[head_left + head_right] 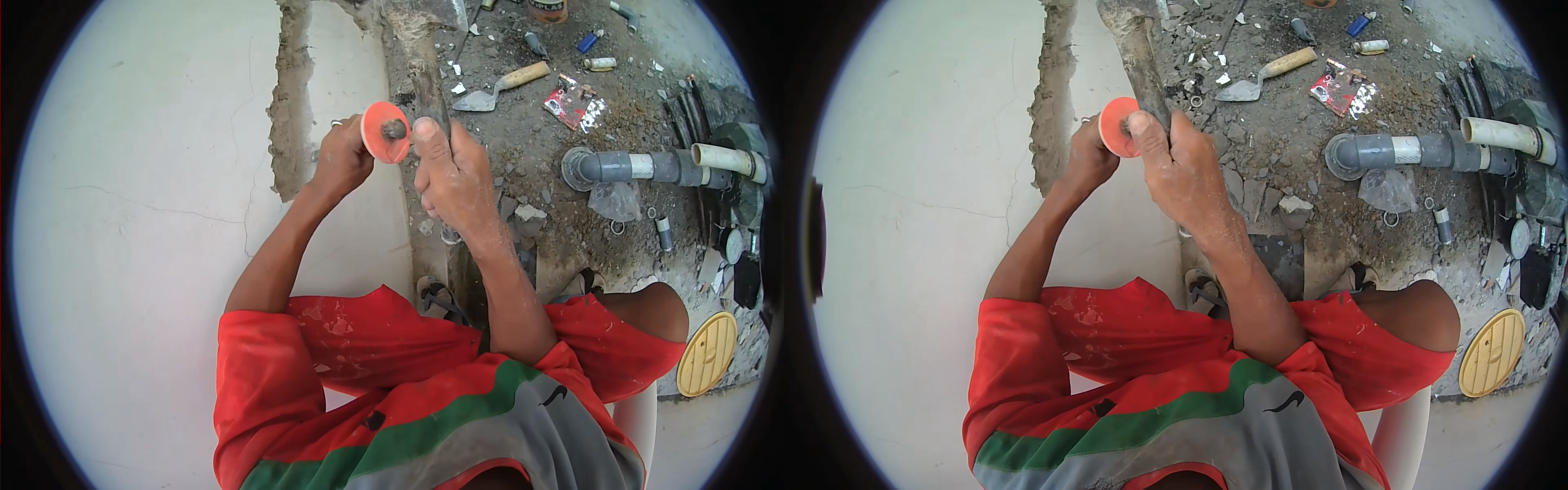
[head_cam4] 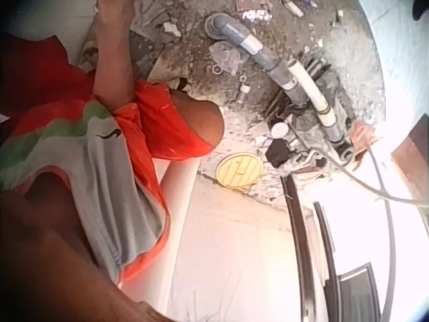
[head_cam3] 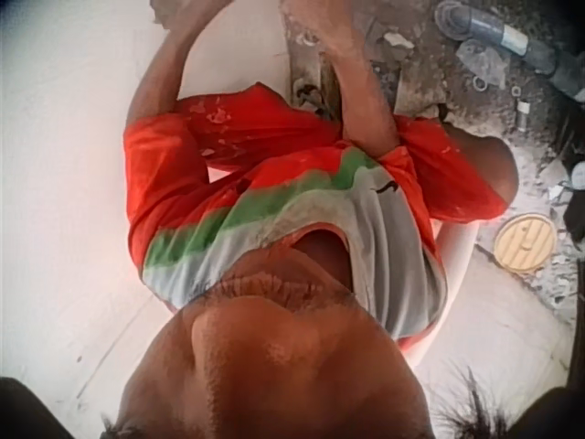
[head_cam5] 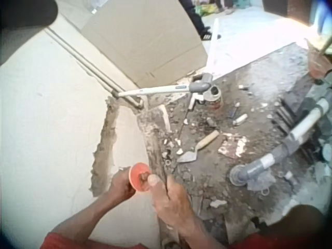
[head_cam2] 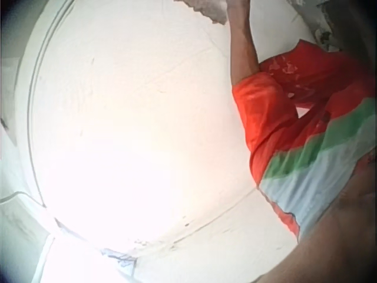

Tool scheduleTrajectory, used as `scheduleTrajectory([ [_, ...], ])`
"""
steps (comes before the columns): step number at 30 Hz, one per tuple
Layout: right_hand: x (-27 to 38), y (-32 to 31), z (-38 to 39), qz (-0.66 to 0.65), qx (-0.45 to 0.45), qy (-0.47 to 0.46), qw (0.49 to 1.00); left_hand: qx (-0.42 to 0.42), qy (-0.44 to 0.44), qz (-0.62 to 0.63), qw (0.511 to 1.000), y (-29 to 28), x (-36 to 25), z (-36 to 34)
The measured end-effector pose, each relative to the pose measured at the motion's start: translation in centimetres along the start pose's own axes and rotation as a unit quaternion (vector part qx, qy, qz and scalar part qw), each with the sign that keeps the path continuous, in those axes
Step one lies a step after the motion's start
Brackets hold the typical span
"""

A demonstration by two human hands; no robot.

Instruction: Using a hammer and chisel to chip out a vertical channel in a concrete wall for plumbing or electrical conduit.

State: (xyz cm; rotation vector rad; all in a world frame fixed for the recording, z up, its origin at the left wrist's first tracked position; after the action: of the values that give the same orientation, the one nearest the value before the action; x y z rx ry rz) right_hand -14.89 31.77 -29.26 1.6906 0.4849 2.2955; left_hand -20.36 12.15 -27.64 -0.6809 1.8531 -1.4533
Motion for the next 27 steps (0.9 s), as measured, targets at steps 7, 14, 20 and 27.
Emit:
scheduleTrajectory([
  [7,-1.4,1.0,0.6,0.053,0.006,-0.114,0.992,-0.04,-0.093,-0.033,0.994,-4.6,0.9,1.2],
  [14,-10.2,6.2,-2.0,0.055,-0.034,0.021,0.998,-0.372,-0.285,0.227,0.854,-18.2,-7.1,1.6],
  [20,-1.1,11.7,1.8,-0.154,0.113,0.022,0.981,-0.417,-0.314,0.101,0.847,-18.8,-11.3,8.3],
  [27,-9.0,16.3,2.4,-0.135,0.122,0.126,0.975,-0.402,-0.286,0.123,0.861,-18.4,-11.7,9.8],
])
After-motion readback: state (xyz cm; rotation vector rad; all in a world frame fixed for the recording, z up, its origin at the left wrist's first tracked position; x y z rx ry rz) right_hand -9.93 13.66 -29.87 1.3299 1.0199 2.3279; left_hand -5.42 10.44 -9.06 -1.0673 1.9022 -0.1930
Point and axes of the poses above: each hand's wrist, its own z-axis away from the middle knuckle, its own y-axis out of the palm, x = y × z, the point moved 1 cm from there along -z, towards the middle knuckle, and after that the axes turned 7 degrees about y, right-handed, at the moved point
